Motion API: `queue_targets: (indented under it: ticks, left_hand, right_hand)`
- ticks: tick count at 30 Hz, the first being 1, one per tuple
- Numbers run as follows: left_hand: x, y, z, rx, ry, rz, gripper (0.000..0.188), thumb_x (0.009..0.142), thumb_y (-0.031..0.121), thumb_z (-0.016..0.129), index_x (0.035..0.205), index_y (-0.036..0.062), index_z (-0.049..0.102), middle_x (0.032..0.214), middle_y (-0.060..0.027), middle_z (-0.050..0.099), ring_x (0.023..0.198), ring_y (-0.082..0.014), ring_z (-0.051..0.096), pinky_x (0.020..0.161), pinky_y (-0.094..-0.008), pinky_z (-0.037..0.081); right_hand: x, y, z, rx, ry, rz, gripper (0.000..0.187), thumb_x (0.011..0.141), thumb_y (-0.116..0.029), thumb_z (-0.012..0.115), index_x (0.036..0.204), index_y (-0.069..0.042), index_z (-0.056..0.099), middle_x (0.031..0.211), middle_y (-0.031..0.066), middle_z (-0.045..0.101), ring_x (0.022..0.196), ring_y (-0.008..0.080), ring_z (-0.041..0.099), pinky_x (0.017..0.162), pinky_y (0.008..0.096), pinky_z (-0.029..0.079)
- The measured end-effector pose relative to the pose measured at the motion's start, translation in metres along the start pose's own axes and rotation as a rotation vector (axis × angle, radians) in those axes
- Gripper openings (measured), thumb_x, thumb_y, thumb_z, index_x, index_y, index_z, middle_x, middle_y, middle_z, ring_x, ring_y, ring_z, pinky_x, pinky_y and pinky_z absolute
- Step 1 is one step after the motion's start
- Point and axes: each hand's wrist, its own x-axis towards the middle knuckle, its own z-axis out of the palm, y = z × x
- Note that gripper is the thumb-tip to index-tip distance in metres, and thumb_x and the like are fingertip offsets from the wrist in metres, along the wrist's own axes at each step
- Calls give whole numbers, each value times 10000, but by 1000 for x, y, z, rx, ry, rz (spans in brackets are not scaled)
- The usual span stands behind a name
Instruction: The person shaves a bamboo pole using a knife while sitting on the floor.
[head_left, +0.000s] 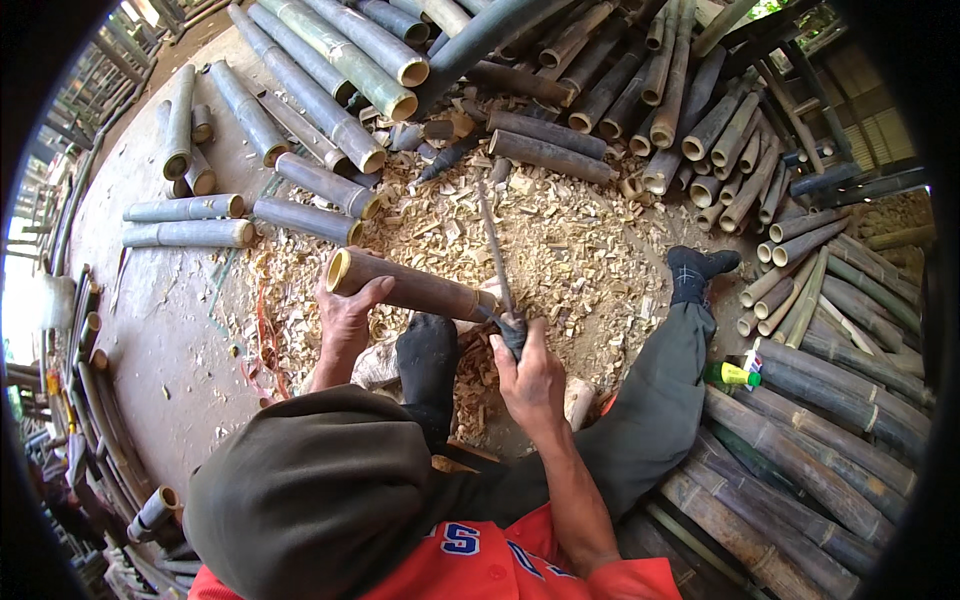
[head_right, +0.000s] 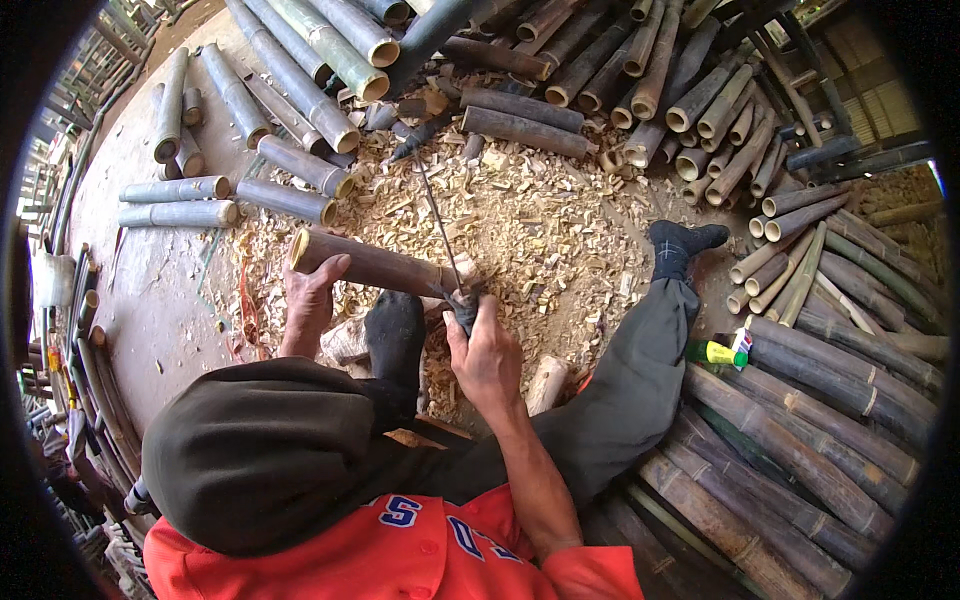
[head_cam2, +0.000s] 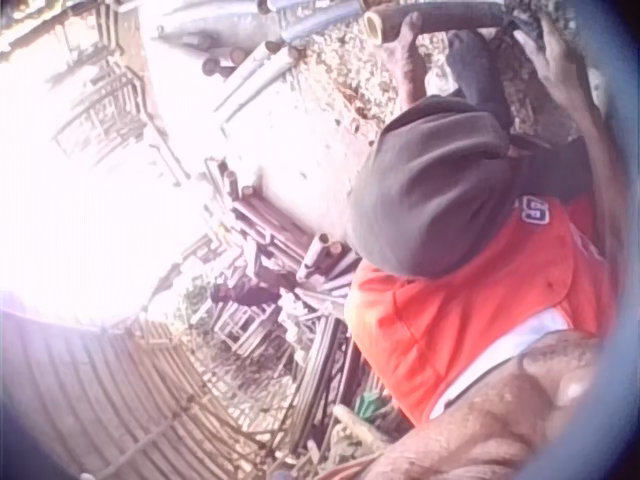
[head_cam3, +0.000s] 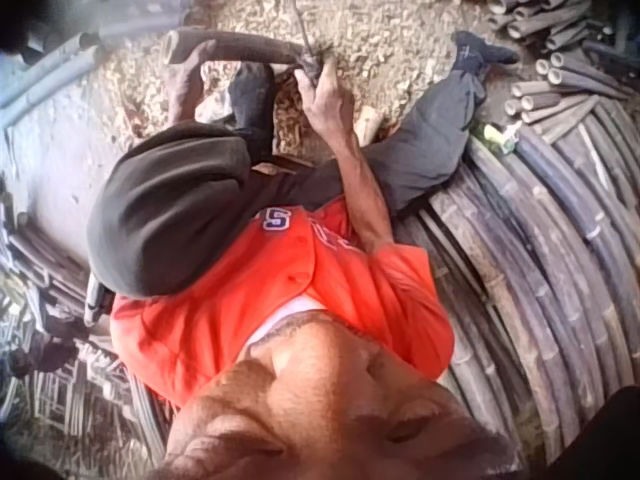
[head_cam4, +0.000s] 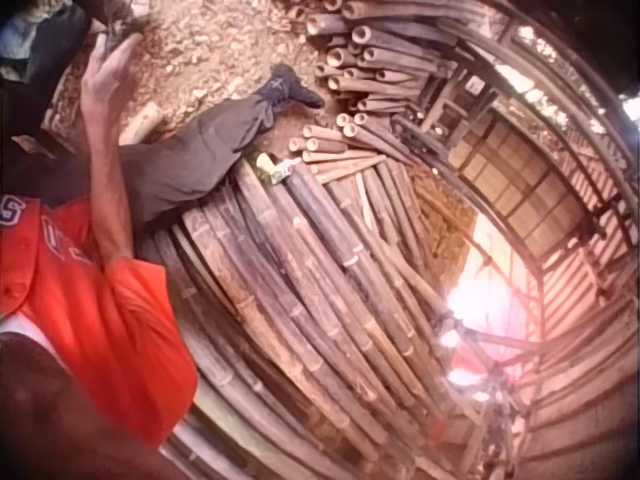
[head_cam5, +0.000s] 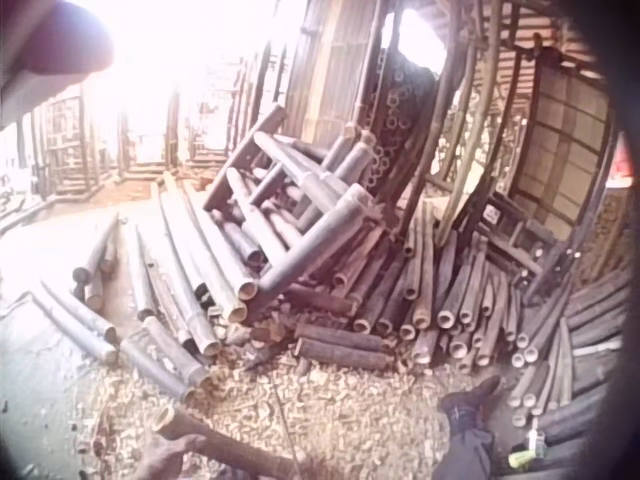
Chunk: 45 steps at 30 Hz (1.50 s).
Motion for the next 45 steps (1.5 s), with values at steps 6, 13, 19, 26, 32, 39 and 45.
queue_targets:
  ticks: [6,13,19,26,32,39,45]
  left_hand:
    - [1,10,24,0,-117,20,551,701,-20,876,1186,4,614,1072,-100,693,985,-201,681,906,-343,559]
    - [0,23,-4,50,-243,-77,653,620,-17,890,1207,36,607,1076,-73,670,999,-187,670,897,-344,570]
    - [-3,27,14,-86,-205,-79,670,648,8,875,1249,27,580,1065,-90,665,993,-219,671,910,-340,548]
    - [-16,27,17,34,-42,-51,593,707,15,900,1214,26,592,1071,-86,682,988,-188,673,901,-337,547]
    - [-16,27,19,37,-117,17,605,680,0,901,1200,38,594,1110,-114,688,1041,-218,676,950,-363,548]
    - [-17,34,23,-7,-262,13,650,627,-52,907,1188,40,593,1151,-128,678,1112,-244,659,982,-404,549]
    - [-30,40,26,380,-192,112,644,748,120,906,1283,68,551,1171,-100,637,1092,-195,640,960,-355,546]
  right_hand:
    - [5,77,33,-293,-138,231,409,986,-344,639,1146,6,501,852,288,693,810,485,696,685,574,531]
    - [-2,9,-1,67,31,-6,358,990,-317,653,1110,-14,504,806,274,678,779,496,686,681,587,523]
    - [2,47,18,-217,-206,239,402,1020,-340,592,1228,-12,489,853,277,691,806,501,688,704,562,522]
    - [-9,10,-3,25,10,21,358,999,-309,636,1138,-6,506,831,244,704,751,447,705,627,476,553]
    - [-7,71,28,-80,-129,184,404,997,-336,623,1204,-9,507,879,250,722,794,485,702,718,578,537]
    - [-4,61,29,-166,-200,236,427,1005,-342,613,1201,14,481,850,272,711,819,510,692,726,581,545]
    - [-6,46,19,-99,-157,187,416,1012,-313,608,1211,17,450,821,285,700,775,514,685,679,583,539]
